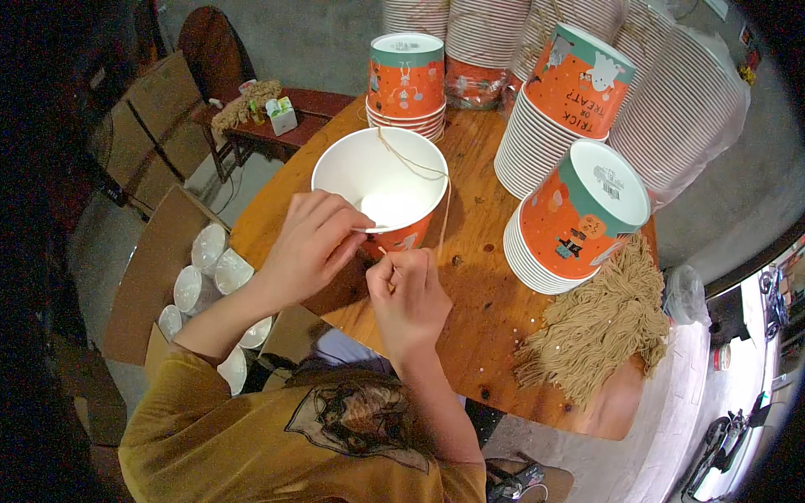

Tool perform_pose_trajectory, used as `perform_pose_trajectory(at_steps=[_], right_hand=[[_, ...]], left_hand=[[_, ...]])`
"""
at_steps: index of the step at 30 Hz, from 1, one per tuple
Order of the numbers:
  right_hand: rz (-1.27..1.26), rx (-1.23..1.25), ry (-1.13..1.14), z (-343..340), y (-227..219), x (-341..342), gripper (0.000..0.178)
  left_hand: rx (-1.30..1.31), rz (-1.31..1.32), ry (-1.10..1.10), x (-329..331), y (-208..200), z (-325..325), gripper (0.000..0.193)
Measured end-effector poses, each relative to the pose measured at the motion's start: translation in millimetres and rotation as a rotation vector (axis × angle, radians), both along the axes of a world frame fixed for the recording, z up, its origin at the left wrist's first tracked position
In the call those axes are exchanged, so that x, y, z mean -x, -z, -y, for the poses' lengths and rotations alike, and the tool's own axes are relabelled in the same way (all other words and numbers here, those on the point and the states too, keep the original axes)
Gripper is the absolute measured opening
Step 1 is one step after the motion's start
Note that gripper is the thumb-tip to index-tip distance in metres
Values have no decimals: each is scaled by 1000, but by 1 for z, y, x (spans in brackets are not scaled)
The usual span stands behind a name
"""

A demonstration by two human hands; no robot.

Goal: Attaching string handles to decorative paper buckets in a workshop environment.

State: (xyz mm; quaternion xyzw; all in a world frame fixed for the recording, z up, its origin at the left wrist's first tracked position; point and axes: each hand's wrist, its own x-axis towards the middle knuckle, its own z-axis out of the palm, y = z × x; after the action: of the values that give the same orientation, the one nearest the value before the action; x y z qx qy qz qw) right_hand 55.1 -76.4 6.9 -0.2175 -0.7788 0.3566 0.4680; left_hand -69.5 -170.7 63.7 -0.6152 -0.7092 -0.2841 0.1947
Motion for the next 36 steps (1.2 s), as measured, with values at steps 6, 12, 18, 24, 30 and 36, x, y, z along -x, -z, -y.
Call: perform_pose_trajectory(at_steps=[6,12,18,24,30,36], right_hand=[[127,-120,164,-2,-3,4,21],[129,-147,177,-6,-3,7,20],[81,-127,152,-7,0,11,22],[66,-144,143,-7,0,13,27],[110,-140,154,-7,-1,12,26],[199,-74,70,-9,-13,4,21]], left_hand=[[35,100,42,-7,-4,-4,24],[54,135,58,-9,-5,-6,26],[57,154,74,-8,-6,-8,26],[198,386,178,12,-15,-14,21],[743,722,333,44,-39,-44,20],[817,663,390,40,-40,-52,11]])
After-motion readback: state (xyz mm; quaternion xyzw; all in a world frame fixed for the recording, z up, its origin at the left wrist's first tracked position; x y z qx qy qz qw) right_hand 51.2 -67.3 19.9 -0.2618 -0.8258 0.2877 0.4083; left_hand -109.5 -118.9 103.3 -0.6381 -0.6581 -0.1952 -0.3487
